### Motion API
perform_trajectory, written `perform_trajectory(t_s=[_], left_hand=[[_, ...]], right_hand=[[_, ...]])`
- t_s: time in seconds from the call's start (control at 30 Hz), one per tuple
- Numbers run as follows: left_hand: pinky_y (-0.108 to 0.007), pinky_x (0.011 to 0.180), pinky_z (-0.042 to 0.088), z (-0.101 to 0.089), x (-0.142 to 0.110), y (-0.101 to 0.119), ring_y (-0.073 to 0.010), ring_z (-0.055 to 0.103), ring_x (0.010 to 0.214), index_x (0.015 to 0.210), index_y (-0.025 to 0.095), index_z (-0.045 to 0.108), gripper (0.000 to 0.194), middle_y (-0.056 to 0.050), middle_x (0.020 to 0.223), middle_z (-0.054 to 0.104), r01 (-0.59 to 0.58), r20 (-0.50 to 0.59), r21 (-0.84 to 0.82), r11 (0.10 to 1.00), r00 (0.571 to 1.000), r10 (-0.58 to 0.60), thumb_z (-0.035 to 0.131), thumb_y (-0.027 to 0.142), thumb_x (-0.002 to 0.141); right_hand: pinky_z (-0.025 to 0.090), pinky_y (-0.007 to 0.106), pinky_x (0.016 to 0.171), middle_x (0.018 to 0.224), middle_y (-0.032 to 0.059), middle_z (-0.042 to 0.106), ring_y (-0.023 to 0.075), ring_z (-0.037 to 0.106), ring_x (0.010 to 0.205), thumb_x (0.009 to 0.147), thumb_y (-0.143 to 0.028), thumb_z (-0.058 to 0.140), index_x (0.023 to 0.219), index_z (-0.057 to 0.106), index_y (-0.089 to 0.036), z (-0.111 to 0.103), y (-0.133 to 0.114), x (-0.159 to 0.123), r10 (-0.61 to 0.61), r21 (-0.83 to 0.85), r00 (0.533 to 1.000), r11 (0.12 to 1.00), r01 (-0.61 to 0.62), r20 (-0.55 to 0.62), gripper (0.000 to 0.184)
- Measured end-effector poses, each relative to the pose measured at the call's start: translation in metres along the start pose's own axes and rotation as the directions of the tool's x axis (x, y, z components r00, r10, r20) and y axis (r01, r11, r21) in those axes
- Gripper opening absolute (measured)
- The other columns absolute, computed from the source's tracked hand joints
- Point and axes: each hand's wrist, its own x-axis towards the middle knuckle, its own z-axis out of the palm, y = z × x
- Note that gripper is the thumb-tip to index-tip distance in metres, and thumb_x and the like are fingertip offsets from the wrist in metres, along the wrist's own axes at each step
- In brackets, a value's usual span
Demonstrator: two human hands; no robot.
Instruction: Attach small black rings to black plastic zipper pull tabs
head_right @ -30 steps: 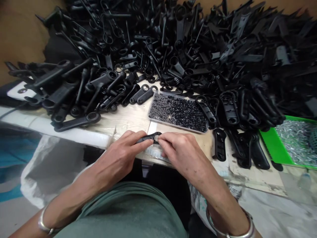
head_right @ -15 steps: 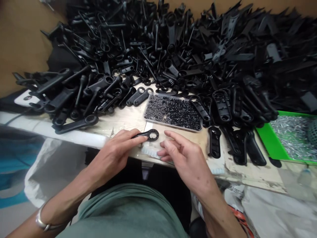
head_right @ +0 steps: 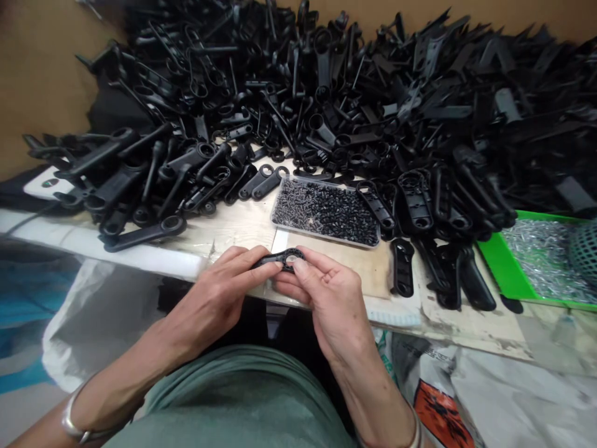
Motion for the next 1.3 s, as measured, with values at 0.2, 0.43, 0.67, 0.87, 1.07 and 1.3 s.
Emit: perform_trajectory(t_s=[0.2, 0.43, 0.67, 0.87, 1.07, 1.3], left_hand=[[-0.036, 0.089, 0.046, 0.005, 0.0, -0.006, -0.0191, 0.05, 0.104, 0.126, 0.022, 0.05, 0.048, -0.007, 0.126, 0.053, -0.012, -0.079, -0.084, 0.996, 0.997, 0.006, 0.033, -0.002, 0.088], [-0.029, 0.085, 0.046, 0.01, -0.003, -0.001, -0.0142, 0.054, 0.095, 0.123, 0.021, 0.048, 0.034, -0.003, 0.108, 0.061, 0.063, -0.202, -0.27, 0.961, 0.972, -0.12, 0.046, 0.007, 0.092], [-0.034, 0.085, 0.047, 0.006, -0.003, 0.001, -0.0181, 0.052, 0.097, 0.125, 0.02, 0.047, 0.042, -0.008, 0.124, 0.054, -0.029, -0.158, -0.122, 0.992, 0.987, 0.009, 0.038, -0.001, 0.089], [-0.038, 0.087, 0.049, 0.004, -0.006, 0.003, -0.0208, 0.048, 0.099, 0.127, 0.019, 0.045, 0.054, -0.009, 0.131, 0.047, -0.001, -0.034, -0.029, 1.0, 0.999, 0.0, 0.037, -0.005, 0.079], [-0.043, 0.086, 0.051, 0.003, -0.003, 0.005, -0.0233, 0.047, 0.099, 0.125, 0.017, 0.047, 0.056, -0.011, 0.13, 0.046, 0.018, 0.075, 0.096, 0.995, 0.997, -0.025, 0.036, -0.006, 0.076], [-0.038, 0.086, 0.05, 0.012, -0.01, 0.003, -0.022, 0.049, 0.1, 0.134, 0.017, 0.041, 0.059, -0.011, 0.133, 0.045, -0.038, -0.097, 0.104, 0.994, 0.994, 0.048, 0.037, -0.007, 0.08]], right_hand=[[0.06, 0.028, 0.075, 0.098, 0.0103, 0.071, 0.0208, 0.07, 0.081, 0.072, -0.025, 0.082, 0.106, 0.068, -0.013, 0.001, 0.0, 0.002, -0.005, 0.019, 1.0, 1.0, 0.005, 0.023, 0.038], [0.059, 0.023, 0.072, 0.095, 0.0088, 0.071, 0.0178, 0.07, 0.079, 0.076, -0.028, 0.078, 0.1, 0.07, -0.014, -0.001, -0.007, 0.004, 0.064, -0.029, 0.996, 0.998, -0.063, 0.067, 0.029], [0.059, 0.024, 0.072, 0.1, 0.0098, 0.07, 0.0176, 0.07, 0.079, 0.078, -0.03, 0.077, 0.107, 0.067, -0.014, -0.002, -0.007, 0.004, 0.043, -0.03, 0.996, 0.999, -0.041, 0.078, 0.034], [0.059, 0.027, 0.073, 0.098, 0.0111, 0.07, 0.0191, 0.07, 0.079, 0.08, -0.029, 0.076, 0.109, 0.066, -0.012, -0.004, -0.002, 0.004, 0.012, -0.009, 0.995, 1.0, -0.012, 0.099, 0.035], [0.06, 0.029, 0.073, 0.096, 0.011, 0.071, 0.0225, 0.07, 0.081, 0.078, -0.027, 0.078, 0.107, 0.067, -0.011, -0.005, 0.003, 0.002, -0.06, 0.004, 0.996, 0.998, 0.06, 0.066, 0.035], [0.058, 0.023, 0.07, 0.095, 0.0055, 0.071, 0.0159, 0.069, 0.078, 0.077, -0.028, 0.078, 0.108, 0.068, -0.016, 0.0, 0.004, 0.002, -0.12, 0.008, 0.99, 0.993, 0.119, 0.078, 0.034]])
